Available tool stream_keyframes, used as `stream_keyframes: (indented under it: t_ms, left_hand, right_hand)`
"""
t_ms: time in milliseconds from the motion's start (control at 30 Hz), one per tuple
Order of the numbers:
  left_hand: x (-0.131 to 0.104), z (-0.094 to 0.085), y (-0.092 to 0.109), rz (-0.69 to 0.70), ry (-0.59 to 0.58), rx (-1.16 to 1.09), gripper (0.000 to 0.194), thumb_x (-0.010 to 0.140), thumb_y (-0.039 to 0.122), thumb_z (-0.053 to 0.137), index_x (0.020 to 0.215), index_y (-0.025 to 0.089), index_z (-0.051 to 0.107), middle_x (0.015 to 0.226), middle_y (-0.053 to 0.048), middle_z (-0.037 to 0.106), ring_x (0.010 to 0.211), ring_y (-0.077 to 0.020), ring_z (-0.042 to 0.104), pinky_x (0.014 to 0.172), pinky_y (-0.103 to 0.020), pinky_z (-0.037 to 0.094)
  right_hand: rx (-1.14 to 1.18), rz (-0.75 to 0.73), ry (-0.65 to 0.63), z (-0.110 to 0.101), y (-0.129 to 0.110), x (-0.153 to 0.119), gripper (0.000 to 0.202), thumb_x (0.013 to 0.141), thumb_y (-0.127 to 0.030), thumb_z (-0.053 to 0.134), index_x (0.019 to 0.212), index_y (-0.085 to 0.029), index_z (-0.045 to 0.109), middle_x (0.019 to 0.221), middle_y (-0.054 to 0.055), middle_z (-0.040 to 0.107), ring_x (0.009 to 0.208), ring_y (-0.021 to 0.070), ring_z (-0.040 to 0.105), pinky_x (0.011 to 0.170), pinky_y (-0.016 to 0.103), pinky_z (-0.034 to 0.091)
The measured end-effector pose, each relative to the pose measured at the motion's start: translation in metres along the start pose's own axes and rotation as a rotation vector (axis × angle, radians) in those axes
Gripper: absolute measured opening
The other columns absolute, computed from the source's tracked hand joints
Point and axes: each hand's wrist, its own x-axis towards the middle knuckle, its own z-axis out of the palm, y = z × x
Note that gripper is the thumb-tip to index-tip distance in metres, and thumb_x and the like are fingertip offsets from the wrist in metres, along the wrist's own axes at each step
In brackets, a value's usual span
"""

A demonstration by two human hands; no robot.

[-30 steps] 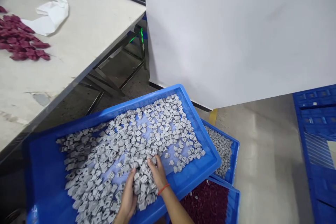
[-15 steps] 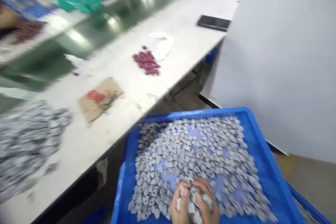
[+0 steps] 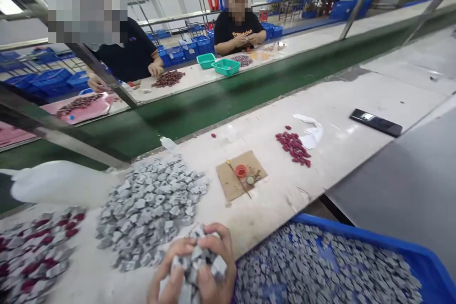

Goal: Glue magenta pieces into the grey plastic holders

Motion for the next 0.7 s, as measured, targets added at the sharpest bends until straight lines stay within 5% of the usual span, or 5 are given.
stream_keyframes:
  t_ms: [167,300,500,700]
  left_hand:
    - [0.127,-0.073,-0.002,0.184,0.038,0.106,0.046,0.078,0.064,0.055,0.076,0.019,0.062,0.086,-0.004,0.065,0.092,-0.0181,0.06,0.087,-0.04,0.049]
    - [0.181,-0.116,-0.026,0.31,0.043,0.2,0.038,0.088,0.051,0.048,0.084,0.016,0.062,0.094,-0.004,0.065,0.101,-0.0192,0.06,0.09,-0.042,0.048]
    - [0.201,-0.135,-0.05,0.437,0.063,0.364,0.018,0.09,0.027,0.047,0.094,0.024,0.064,0.104,-0.002,0.06,0.119,-0.0158,0.052,0.101,-0.031,0.04]
    - [0.208,-0.138,-0.05,0.446,0.076,0.441,0.017,0.089,0.021,0.047,0.097,0.024,0.062,0.106,-0.003,0.058,0.11,-0.0127,0.056,0.097,-0.024,0.041]
  right_hand:
    - [0.041,-0.164,-0.112,0.134,0.027,0.051,0.027,0.088,-0.041,0.047,0.105,-0.025,0.062,0.107,0.008,0.056,0.108,0.0281,0.054,0.092,0.047,0.046]
    - [-0.024,-0.252,-0.145,0.193,0.055,0.063,0.025,0.091,-0.038,0.044,0.105,-0.026,0.06,0.101,0.007,0.056,0.105,0.0257,0.053,0.094,0.047,0.045]
    - [-0.282,-0.196,-0.055,0.211,0.075,0.055,0.021,0.091,-0.025,0.047,0.11,-0.027,0.055,0.116,0.008,0.049,0.117,0.0257,0.049,0.098,0.047,0.043]
    - [-0.51,-0.264,-0.009,0.209,0.071,0.058,0.016,0.087,-0.02,0.052,0.099,-0.027,0.058,0.111,0.008,0.051,0.116,0.0272,0.05,0.097,0.047,0.043]
